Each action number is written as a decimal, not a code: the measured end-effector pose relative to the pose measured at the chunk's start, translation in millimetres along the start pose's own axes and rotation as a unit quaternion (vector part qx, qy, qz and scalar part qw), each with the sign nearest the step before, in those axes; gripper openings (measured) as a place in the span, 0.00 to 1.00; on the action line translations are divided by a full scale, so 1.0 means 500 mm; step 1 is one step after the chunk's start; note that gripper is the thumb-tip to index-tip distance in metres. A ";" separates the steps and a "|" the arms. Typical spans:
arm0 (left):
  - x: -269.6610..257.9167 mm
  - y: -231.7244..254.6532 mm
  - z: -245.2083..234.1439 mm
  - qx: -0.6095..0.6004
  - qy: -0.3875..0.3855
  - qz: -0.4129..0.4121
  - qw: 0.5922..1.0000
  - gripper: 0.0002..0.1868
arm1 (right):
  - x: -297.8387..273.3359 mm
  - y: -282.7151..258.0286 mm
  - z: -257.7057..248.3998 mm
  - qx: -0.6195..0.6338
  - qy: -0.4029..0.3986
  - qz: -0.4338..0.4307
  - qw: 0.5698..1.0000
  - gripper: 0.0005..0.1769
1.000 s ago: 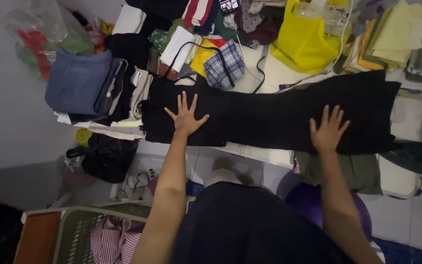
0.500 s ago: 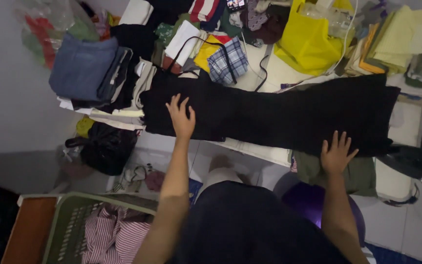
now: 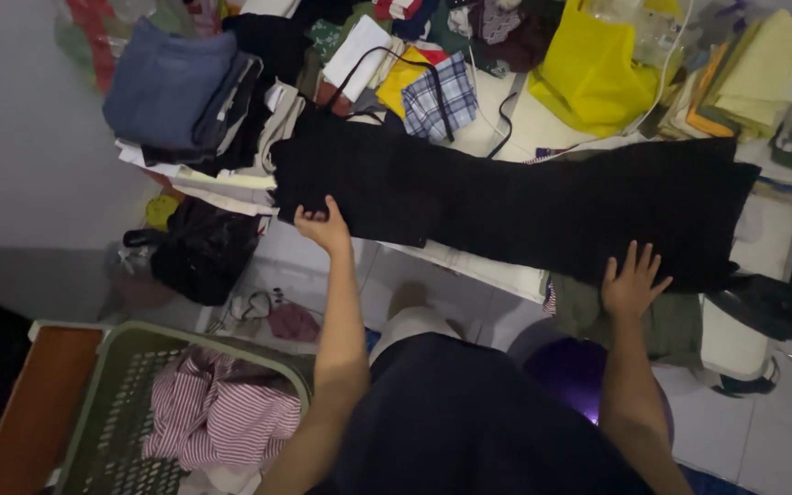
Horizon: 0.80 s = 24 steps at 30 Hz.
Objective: Folding various items of laundry including pants and a bra on a flat surface.
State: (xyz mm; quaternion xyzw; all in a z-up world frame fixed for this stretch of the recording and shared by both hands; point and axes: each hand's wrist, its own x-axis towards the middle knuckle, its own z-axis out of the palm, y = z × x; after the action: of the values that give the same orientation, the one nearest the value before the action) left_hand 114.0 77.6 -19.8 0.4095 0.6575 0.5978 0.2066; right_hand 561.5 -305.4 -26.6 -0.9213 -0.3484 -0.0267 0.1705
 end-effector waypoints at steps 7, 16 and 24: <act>0.072 0.033 0.017 -0.209 -0.005 -0.337 0.918 0.39 | 0.004 0.011 0.004 0.004 -0.003 -0.006 1.000 0.37; 0.125 0.099 0.030 -0.336 -0.232 -0.402 0.819 0.35 | 0.076 -0.028 -0.026 -0.015 -0.108 0.059 0.992 0.40; 0.135 0.138 0.033 -0.561 -0.327 -0.404 0.645 0.19 | 0.135 -0.289 -0.109 0.222 -0.078 -0.211 0.949 0.26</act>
State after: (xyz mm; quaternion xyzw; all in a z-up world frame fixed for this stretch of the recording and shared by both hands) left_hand 107.5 137.4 57.5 0.0783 0.1868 0.5370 0.8189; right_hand 522.3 -179.6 78.7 -0.7652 -0.5438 0.0883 0.3332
